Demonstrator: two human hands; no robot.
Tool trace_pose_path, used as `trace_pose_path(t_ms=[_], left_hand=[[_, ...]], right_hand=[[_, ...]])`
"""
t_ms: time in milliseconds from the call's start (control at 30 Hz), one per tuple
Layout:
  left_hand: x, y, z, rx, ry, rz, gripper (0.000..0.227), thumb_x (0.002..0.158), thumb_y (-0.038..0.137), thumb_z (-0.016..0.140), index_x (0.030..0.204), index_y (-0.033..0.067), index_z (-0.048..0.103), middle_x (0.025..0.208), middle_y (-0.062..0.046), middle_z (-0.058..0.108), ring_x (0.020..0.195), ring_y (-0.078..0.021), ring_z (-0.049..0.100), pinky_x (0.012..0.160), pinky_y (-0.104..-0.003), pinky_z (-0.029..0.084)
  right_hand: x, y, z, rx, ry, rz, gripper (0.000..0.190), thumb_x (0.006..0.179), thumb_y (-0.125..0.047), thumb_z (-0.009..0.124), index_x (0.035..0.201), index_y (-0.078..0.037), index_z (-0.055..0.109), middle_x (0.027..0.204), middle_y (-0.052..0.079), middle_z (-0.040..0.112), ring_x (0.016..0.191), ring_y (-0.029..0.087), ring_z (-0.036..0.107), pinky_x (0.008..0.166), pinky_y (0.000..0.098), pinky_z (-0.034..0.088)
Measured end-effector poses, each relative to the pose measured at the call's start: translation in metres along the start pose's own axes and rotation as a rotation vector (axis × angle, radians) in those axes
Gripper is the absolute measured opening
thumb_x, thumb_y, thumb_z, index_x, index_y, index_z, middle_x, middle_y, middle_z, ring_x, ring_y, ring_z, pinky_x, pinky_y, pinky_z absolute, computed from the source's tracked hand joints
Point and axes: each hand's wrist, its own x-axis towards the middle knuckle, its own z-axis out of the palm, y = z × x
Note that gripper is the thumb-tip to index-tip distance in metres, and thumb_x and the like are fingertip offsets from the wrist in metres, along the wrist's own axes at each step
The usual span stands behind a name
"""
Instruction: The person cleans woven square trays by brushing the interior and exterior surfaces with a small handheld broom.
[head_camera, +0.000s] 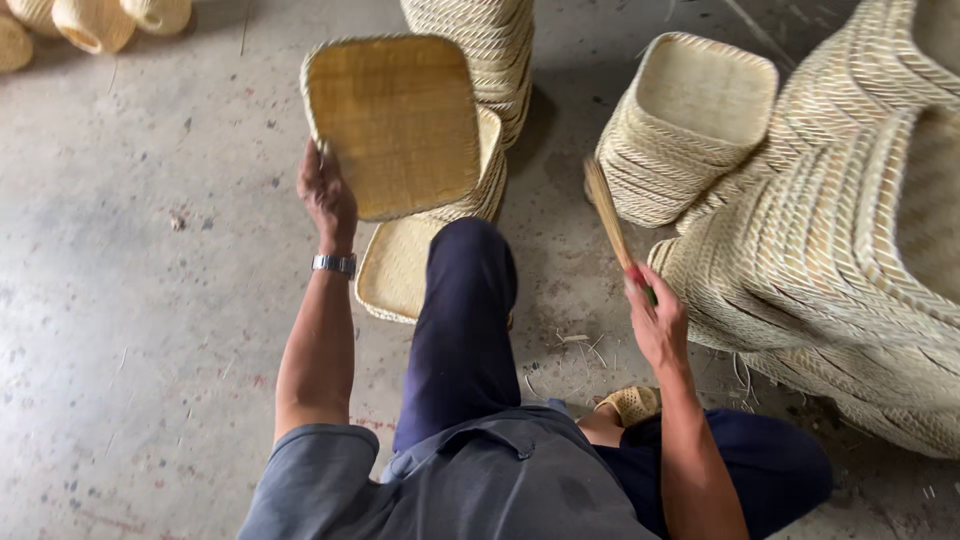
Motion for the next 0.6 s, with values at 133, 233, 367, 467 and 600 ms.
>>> trace_pose_path(t_ms=[133,233,367,467,600], left_hand=[[0.016,0.06,0.071,-0.352,-0.15,-0.077,0.031,0.111,0.014,0.055,0.136,-0.0011,0.064,0.114,-0.013,0.071,0.102,-0.0183,0.065,0.087,-0.031,0.053],[-0.001,0.092,0.117,-0.649,-0.258,-0.103,0.03,0.11,0.011,0.054,0.136,-0.0025,0.062,0.117,-0.009,0.068,0.105,-0.0138,0.061,0.09,-0.027,0.052],[-0.051,0.134,0.165,-0.625,-0.352,0.074,0.031,0.11,0.009,0.058,0.138,-0.0047,0.061,0.114,-0.009,0.062,0.105,-0.0157,0.058,0.092,-0.026,0.049],[-0.065,0.155,0.17,-0.574,-0.41,-0.004,0.032,0.11,0.009,0.048,0.136,-0.0021,0.063,0.106,-0.006,0.059,0.094,-0.0144,0.056,0.083,-0.025,0.05],[-0.069,0.169,0.158,-0.623,-0.495,-0.103,0.033,0.107,0.012,0.05,0.137,0.0008,0.06,0.107,-0.004,0.058,0.096,-0.0125,0.06,0.079,-0.025,0.058]], right_hand=[[0.04,-0.067,-0.01,0.012,0.079,-0.272,0.038,0.105,-0.025,0.061,0.138,-0.006,0.064,0.098,0.015,0.076,0.074,0.018,0.07,0.058,0.0316,0.057],[0.06,-0.1,-0.016,-0.03,0.328,-0.605,0.034,0.113,-0.019,0.061,0.141,0.0,0.062,0.116,0.019,0.076,0.104,0.023,0.075,0.085,0.0347,0.063],[0.082,-0.136,-0.001,-0.076,0.197,-0.44,0.034,0.106,-0.012,0.056,0.135,0.003,0.064,0.096,0.019,0.071,0.066,0.019,0.064,0.05,0.0284,0.053],[0.064,-0.128,-0.019,-0.172,-0.201,-0.385,0.03,0.107,-0.016,0.052,0.129,-0.001,0.066,0.082,0.011,0.064,0.05,0.015,0.054,0.036,0.0261,0.044],[0.055,-0.099,-0.073,-0.41,0.004,-0.049,0.035,0.115,-0.019,0.038,0.138,-0.005,0.06,0.06,0.009,0.055,0.044,0.015,0.048,0.033,0.0308,0.037]])
